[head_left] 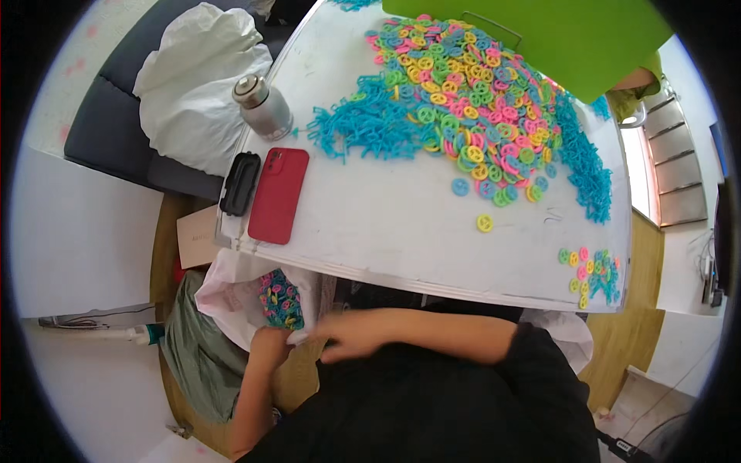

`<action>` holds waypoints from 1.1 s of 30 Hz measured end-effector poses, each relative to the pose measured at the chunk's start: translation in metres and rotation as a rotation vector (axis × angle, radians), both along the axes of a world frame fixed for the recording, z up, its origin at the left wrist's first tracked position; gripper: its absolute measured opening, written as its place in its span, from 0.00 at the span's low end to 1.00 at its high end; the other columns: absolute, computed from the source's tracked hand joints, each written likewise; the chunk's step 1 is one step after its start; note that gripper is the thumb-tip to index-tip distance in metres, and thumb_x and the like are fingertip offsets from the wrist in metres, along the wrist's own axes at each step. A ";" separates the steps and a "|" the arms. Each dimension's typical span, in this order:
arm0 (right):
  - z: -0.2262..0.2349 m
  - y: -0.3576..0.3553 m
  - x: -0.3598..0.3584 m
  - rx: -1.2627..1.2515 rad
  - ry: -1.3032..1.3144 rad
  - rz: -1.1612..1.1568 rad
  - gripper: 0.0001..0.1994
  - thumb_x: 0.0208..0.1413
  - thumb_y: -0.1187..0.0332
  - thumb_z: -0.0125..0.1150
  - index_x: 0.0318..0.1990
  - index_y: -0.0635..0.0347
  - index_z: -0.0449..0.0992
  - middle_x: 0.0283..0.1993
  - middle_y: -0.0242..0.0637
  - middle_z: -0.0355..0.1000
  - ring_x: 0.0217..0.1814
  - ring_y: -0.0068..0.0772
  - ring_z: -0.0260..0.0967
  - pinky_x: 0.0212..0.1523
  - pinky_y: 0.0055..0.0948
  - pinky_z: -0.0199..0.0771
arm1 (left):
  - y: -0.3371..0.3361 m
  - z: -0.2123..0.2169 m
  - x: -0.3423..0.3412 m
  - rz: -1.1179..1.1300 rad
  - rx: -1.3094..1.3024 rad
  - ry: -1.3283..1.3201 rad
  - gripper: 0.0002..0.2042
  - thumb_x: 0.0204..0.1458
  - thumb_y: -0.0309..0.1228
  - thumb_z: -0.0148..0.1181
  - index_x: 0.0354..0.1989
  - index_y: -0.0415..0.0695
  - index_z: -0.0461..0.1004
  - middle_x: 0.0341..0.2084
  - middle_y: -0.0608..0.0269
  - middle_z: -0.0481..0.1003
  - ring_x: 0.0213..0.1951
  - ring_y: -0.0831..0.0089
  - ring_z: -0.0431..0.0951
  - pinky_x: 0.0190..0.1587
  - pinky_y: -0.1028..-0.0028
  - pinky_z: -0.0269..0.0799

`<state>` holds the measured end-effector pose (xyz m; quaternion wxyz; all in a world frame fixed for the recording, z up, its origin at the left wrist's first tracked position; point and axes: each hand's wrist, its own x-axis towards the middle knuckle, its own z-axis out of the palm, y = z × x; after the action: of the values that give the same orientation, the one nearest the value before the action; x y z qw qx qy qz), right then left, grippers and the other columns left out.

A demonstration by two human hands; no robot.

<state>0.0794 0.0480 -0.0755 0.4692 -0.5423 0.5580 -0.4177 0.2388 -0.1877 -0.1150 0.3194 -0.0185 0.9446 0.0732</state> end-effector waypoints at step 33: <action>0.056 0.192 -0.101 0.347 0.802 -1.211 0.19 0.47 0.73 0.70 0.48 0.62 0.76 0.44 0.43 0.67 0.41 0.47 0.71 0.39 0.38 0.74 | 0.135 0.121 -0.311 -0.198 0.430 0.827 0.21 0.43 0.38 0.72 0.48 0.52 0.76 0.61 0.55 0.66 0.66 0.50 0.62 0.63 0.42 0.58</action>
<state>-0.0218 0.2402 -0.0198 -0.0036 -0.1688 0.9453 -0.2791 -0.0727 -0.0529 0.0057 -0.0812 0.1687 0.9532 0.2375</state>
